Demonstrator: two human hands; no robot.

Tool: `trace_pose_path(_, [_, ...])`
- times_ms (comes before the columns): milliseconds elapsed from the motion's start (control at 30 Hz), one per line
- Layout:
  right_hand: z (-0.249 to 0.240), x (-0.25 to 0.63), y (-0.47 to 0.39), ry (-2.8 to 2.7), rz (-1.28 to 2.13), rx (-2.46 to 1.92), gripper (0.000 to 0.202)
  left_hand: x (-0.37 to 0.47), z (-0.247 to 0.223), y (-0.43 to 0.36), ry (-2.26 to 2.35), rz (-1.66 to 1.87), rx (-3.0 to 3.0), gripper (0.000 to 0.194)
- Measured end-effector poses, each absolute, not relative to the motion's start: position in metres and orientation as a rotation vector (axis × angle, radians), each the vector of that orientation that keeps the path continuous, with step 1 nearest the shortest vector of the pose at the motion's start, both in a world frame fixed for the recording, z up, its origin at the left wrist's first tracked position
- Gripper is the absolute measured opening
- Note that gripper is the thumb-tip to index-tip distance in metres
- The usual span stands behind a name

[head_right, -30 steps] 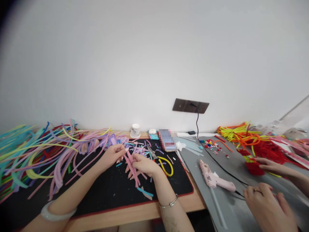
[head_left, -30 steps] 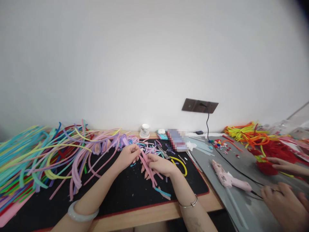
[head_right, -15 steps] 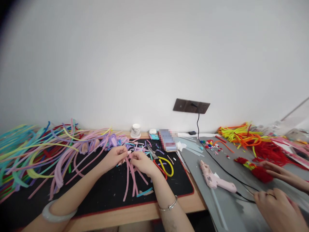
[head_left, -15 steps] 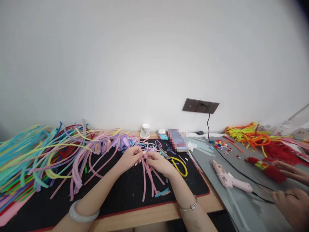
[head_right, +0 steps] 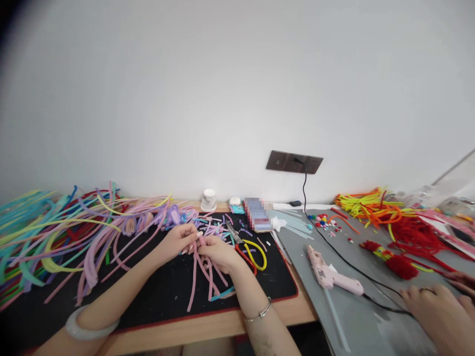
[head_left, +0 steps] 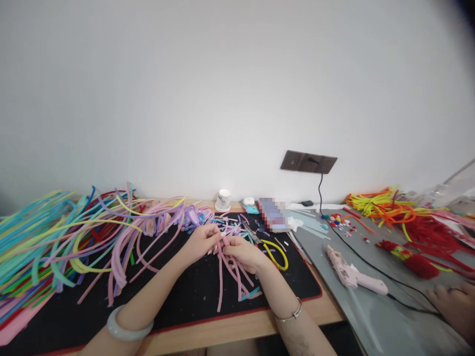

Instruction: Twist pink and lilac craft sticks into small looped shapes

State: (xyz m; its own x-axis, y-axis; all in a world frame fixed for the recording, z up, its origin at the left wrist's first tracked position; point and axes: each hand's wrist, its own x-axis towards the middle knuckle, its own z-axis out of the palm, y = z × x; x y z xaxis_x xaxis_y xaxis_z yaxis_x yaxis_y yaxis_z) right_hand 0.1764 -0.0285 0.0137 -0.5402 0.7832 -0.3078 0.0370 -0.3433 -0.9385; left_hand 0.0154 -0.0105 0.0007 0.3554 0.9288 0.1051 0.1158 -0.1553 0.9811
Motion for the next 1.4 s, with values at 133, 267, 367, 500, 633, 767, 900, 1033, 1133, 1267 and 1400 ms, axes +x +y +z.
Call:
trace_pose_path(133, [0.012, 0.175, -0.029, -1.435, 1.909, -1.123, 0.016, 0.015, 0.002, -0.011, 0.955, 0.983, 1.546, 0.029])
trace_pose_path(267, [0.009, 0.177, -0.028, -1.536, 1.892, -1.088, 0.021, 0.015, 0.004, -0.012, 0.951, 1.008, 1.535, 0.031])
trace_pose_path(367, [0.007, 0.178, -0.027, -1.558, 1.878, -1.074, 0.025, 0.015, 0.004, -0.011, 0.952, 1.016, 1.530, 0.033])
trace_pose_path(500, [0.010, 0.177, -0.028, -1.518, 1.886, -1.120, 0.030, 0.015, 0.001, -0.009, 0.961, 1.014, 1.541, 0.033])
trace_pose_path(633, [0.016, 0.175, -0.032, -1.484, 1.891, -1.129, 0.030, 0.015, 0.000, -0.010, 0.985, 1.018, 1.553, 0.033])
trace_pose_path(767, [0.018, 0.175, -0.033, -1.463, 1.949, -1.147, 0.033, 0.015, 0.001, -0.009, 1.018, 1.038, 1.566, 0.035])
trace_pose_path(900, [0.015, 0.177, -0.031, -1.522, 1.857, -1.171, 0.027, 0.013, 0.002, -0.007, 1.076, 1.105, 1.544, 0.036])
trace_pose_path(1033, [0.011, 0.178, -0.028, -1.589, 1.735, -1.176, 0.020, 0.013, 0.005, -0.009, 1.134, 1.184, 1.550, 0.035])
trace_pose_path(1133, [0.009, 0.178, -0.027, -1.601, 1.729, -1.191, 0.019, 0.013, 0.008, -0.011, 1.173, 1.205, 1.563, 0.034])
trace_pose_path(1267, [0.011, 0.179, -0.029, -1.639, 1.737, -1.253, 0.020, 0.011, 0.008, -0.010, 1.186, 1.221, 1.574, 0.032])
trace_pose_path(1400, [0.015, 0.179, -0.030, -1.685, 1.812, -1.315, 0.019, 0.007, 0.005, -0.006, 1.192, 1.269, 1.565, 0.030])
